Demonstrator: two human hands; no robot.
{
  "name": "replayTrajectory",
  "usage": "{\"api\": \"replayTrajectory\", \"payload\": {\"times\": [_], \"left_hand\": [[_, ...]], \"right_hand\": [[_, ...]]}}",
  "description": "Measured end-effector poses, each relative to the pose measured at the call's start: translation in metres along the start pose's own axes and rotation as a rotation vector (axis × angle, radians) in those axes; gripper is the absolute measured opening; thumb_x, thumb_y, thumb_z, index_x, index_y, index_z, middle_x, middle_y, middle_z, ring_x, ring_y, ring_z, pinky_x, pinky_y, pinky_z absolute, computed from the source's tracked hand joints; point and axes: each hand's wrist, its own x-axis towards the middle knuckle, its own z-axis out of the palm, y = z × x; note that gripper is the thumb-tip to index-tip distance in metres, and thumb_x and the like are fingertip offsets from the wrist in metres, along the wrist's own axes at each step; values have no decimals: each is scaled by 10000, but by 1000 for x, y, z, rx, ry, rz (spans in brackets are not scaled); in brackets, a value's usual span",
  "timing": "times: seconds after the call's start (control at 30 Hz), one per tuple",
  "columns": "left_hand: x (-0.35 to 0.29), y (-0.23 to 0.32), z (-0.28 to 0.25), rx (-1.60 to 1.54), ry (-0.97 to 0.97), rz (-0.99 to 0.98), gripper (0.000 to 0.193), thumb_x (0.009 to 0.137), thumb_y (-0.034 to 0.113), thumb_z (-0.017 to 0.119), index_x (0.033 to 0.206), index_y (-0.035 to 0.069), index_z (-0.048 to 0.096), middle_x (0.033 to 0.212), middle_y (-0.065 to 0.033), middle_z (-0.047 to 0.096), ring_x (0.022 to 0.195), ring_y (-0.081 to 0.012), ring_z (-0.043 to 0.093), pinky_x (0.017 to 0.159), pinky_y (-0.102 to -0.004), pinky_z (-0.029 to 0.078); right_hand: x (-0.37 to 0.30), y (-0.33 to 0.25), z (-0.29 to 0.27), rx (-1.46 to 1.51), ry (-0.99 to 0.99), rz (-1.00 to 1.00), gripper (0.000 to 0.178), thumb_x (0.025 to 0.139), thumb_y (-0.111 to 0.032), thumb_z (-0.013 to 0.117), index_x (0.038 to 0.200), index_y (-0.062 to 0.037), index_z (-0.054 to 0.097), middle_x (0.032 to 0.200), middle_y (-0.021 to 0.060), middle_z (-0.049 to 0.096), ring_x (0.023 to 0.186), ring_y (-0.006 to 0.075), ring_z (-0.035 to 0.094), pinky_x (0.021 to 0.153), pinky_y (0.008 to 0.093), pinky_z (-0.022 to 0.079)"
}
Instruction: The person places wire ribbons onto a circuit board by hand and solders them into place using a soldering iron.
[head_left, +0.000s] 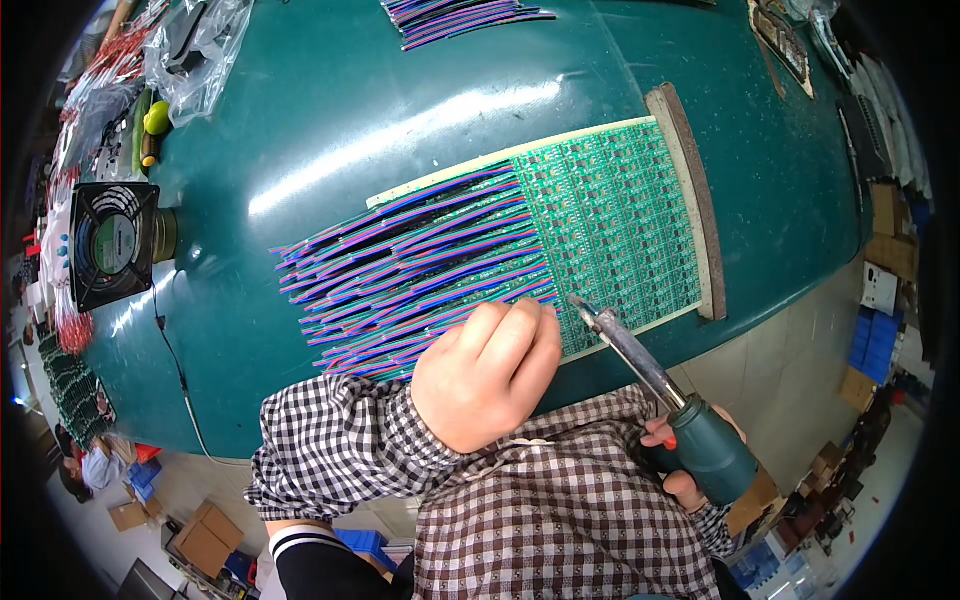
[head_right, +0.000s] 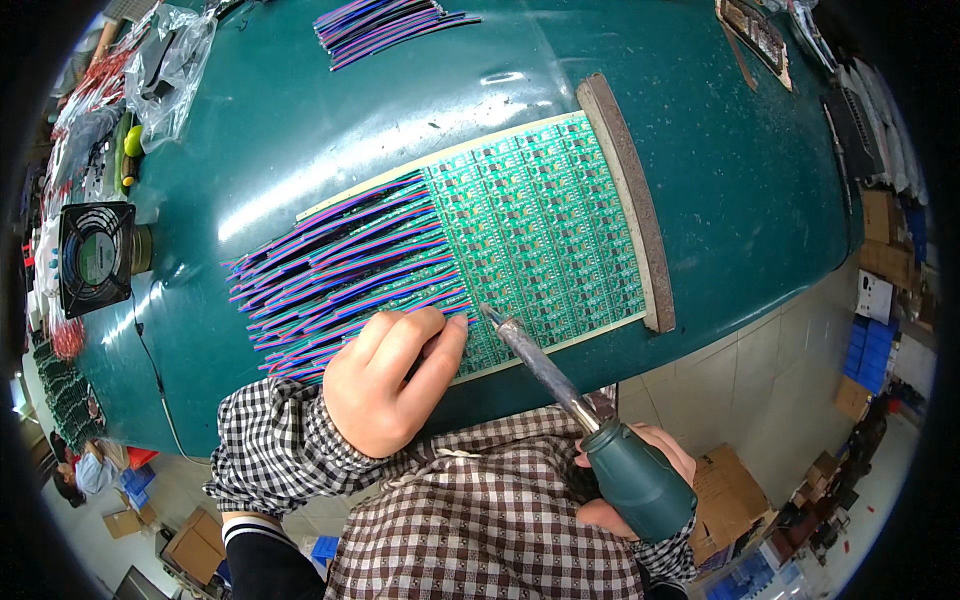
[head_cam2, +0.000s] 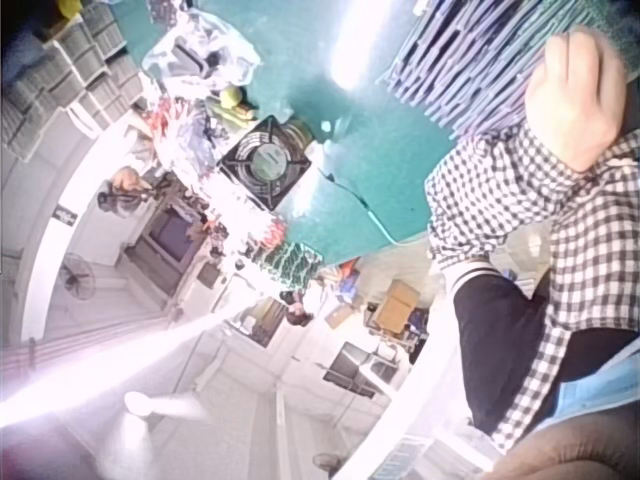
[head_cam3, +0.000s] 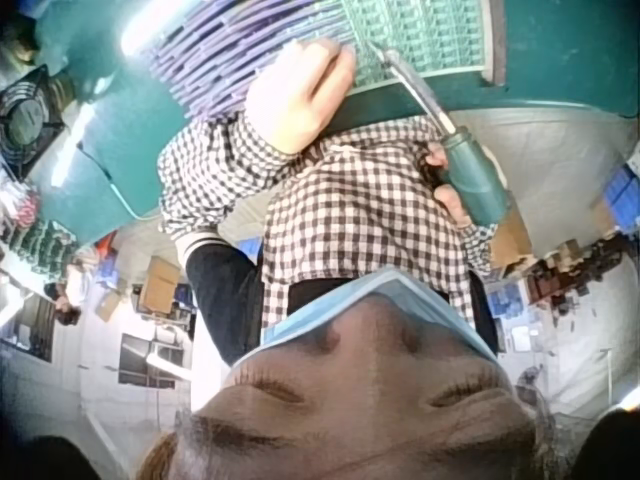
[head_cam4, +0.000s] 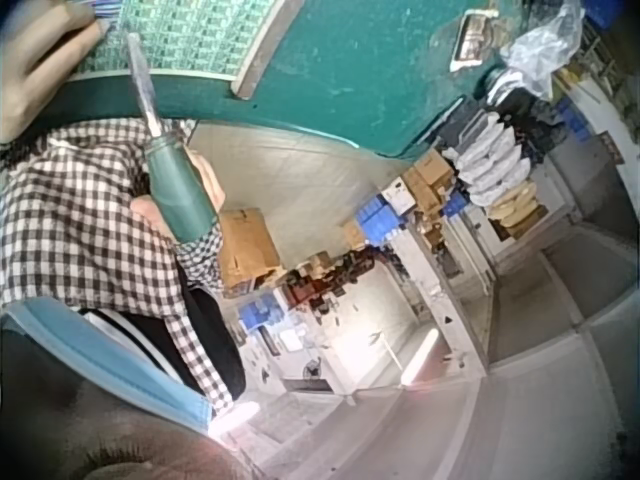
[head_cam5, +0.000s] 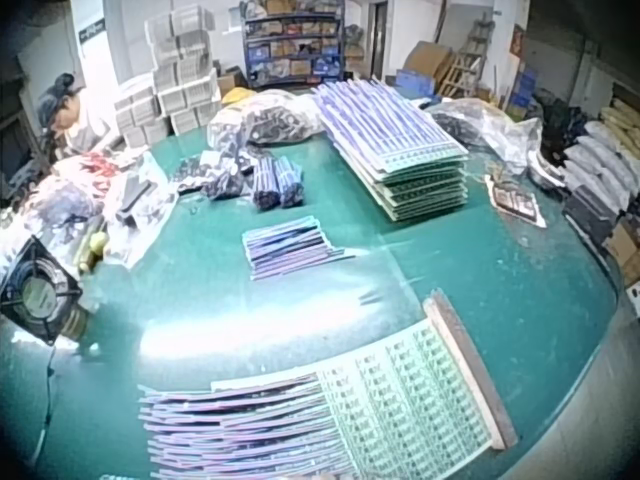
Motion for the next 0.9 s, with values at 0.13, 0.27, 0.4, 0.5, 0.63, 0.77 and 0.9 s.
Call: {"api": "replayTrajectory", "payload": {"times": [0.13, 0.27, 0.4, 0.5, 0.63, 0.77, 0.9], "left_hand": [[0, -1, 1, 5, 11, 11, 376, 730, 120, 643, 1071, -37, 665, 1016, -107, 613, 835, -196, 610, 656, -275, 519], [0, -1, 1, -2, 12, 13, 376, 729, 122, 644, 1070, -37, 665, 1014, -107, 613, 830, -195, 607, 649, -273, 513], [-1, 0, 1, 3, 14, 6, 374, 730, 123, 645, 1069, -33, 665, 1010, -103, 612, 827, -194, 606, 646, -272, 511], [0, 0, 1, 5, 12, 4, 372, 730, 122, 646, 1069, -31, 665, 1007, -100, 610, 826, -193, 606, 647, -271, 512], [0, -1, 1, 1, 17, 9, 366, 730, 119, 646, 1065, -27, 666, 1001, -98, 608, 826, -192, 605, 643, -268, 513], [0, -1, 2, 8, 13, 6, 359, 733, 118, 645, 1062, -24, 666, 995, -95, 605, 825, -189, 604, 638, -267, 512], [0, 2, -2, 1, 4, -28, 356, 720, 92, 663, 1058, -17, 692, 990, -89, 615, 815, -195, 614, 647, -282, 521]], "right_hand": [[-7, 7, -5, 15, -50, 59, 577, 792, -612, 799, 935, -54, 769, 895, 41, 756, 808, 251, 720, 734, 374, 571], [-8, 9, -5, -16, -44, 45, 569, 784, -621, 798, 917, -68, 763, 917, 54, 754, 769, 251, 702, 708, 372, 563], [-4, 5, -3, -11, -54, 47, 562, 789, -622, 793, 909, -73, 761, 899, 51, 753, 749, 248, 692, 694, 374, 557], [-7, 9, -1, 7, -25, 36, 554, 793, -618, 793, 913, -78, 762, 872, 40, 752, 747, 247, 692, 697, 375, 557], [-7, 6, -2, 20, -5, 33, 551, 789, -619, 797, 916, -84, 765, 859, 29, 754, 760, 244, 694, 708, 374, 557], [-3, 2, 1, 7, 9, 30, 573, 780, -630, 800, 921, -77, 766, 872, 25, 758, 800, 236, 702, 727, 374, 561], [-5, 4, -1, -4, 0, -2, 587, 780, -636, 799, 921, -68, 766, 873, 29, 761, 808, 230, 708, 729, 371, 562]]}}
